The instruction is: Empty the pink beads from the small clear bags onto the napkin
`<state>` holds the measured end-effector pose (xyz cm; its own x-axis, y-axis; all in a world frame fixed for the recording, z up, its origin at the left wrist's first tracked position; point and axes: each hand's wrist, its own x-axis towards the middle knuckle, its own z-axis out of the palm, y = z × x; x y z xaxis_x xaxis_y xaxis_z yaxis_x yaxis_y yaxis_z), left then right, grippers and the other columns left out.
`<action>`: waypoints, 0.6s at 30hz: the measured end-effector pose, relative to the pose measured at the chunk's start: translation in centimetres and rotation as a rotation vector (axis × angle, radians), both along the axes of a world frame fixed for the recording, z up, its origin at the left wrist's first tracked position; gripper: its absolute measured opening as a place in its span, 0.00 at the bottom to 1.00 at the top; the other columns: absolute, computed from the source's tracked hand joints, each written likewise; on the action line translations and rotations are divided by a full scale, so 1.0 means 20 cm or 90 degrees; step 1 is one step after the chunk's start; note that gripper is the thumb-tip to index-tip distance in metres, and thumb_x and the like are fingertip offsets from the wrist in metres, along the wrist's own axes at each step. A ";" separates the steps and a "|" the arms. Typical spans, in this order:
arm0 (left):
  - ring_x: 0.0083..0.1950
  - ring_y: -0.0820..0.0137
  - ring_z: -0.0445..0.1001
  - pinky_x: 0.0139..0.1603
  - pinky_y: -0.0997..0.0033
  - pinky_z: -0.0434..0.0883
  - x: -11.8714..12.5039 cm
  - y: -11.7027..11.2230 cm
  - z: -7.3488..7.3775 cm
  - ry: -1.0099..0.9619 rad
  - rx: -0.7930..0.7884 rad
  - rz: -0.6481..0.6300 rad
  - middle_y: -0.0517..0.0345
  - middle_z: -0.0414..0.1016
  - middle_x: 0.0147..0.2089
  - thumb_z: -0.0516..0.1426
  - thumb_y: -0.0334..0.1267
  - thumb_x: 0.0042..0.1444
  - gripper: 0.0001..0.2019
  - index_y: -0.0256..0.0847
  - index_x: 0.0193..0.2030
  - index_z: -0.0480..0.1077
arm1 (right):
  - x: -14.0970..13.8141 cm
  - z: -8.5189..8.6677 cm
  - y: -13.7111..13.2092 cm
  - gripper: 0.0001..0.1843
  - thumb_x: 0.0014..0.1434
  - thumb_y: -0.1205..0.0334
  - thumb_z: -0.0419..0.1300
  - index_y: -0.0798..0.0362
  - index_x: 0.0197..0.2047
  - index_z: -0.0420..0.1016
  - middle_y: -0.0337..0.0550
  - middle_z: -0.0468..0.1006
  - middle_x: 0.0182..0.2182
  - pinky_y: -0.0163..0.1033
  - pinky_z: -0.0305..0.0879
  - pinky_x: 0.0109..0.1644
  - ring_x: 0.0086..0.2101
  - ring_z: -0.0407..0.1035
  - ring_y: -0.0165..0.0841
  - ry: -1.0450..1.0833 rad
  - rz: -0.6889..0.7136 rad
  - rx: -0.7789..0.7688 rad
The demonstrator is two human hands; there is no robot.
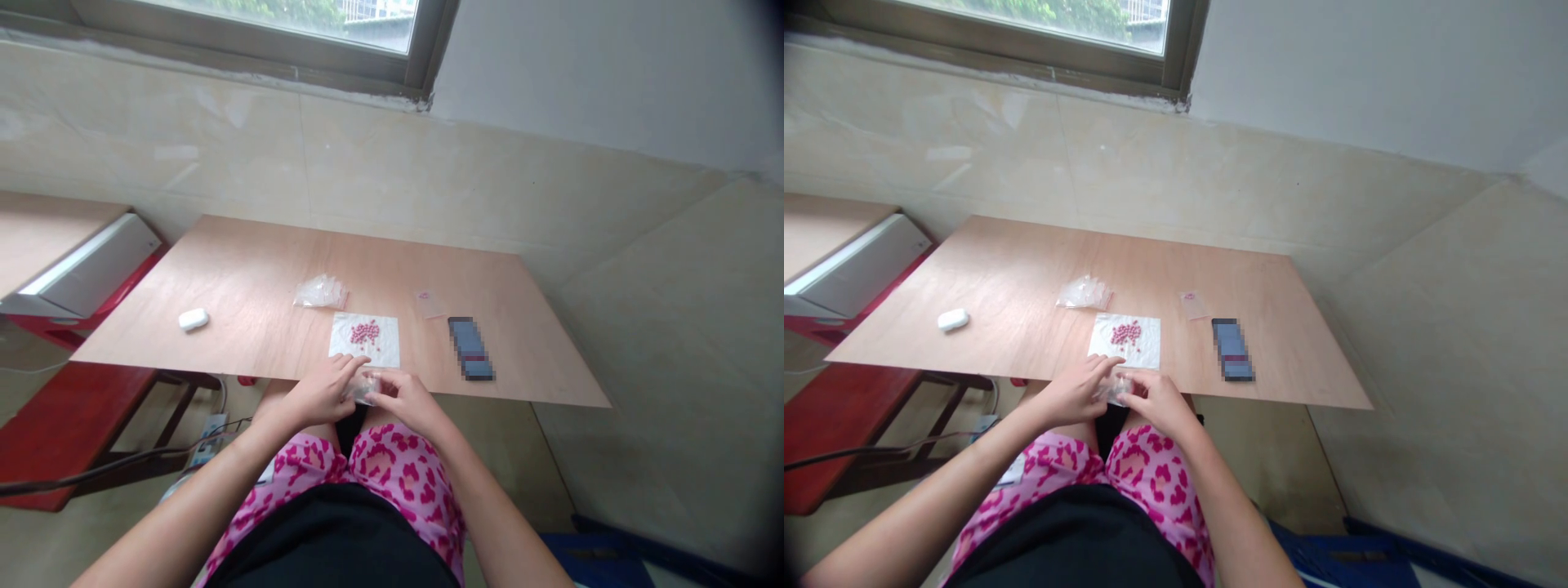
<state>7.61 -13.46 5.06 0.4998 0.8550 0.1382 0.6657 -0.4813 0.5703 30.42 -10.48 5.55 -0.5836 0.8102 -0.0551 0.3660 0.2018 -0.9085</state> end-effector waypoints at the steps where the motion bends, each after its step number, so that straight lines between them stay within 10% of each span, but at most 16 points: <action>1: 0.55 0.53 0.72 0.55 0.51 0.73 -0.01 0.01 -0.01 0.006 0.006 0.009 0.45 0.71 0.55 0.57 0.26 0.49 0.39 0.42 0.71 0.55 | 0.01 0.00 0.01 0.14 0.62 0.57 0.69 0.49 0.51 0.84 0.41 0.79 0.37 0.38 0.67 0.40 0.33 0.70 0.33 -0.012 -0.008 0.016; 11: 0.57 0.53 0.72 0.58 0.48 0.73 -0.16 0.08 -0.05 0.040 0.074 0.146 0.43 0.70 0.56 0.52 0.21 0.54 0.33 0.40 0.67 0.60 | 0.04 0.00 0.04 0.24 0.62 0.53 0.69 0.47 0.61 0.80 0.42 0.77 0.37 0.37 0.71 0.35 0.30 0.71 0.32 0.002 -0.070 0.048; 18: 0.73 0.49 0.61 0.71 0.43 0.63 -0.05 0.03 0.05 -0.050 0.023 -0.044 0.43 0.61 0.73 0.63 0.40 0.60 0.38 0.47 0.74 0.53 | -0.03 -0.02 0.00 0.15 0.61 0.60 0.70 0.50 0.52 0.83 0.41 0.78 0.39 0.38 0.70 0.42 0.34 0.71 0.33 -0.008 -0.022 0.044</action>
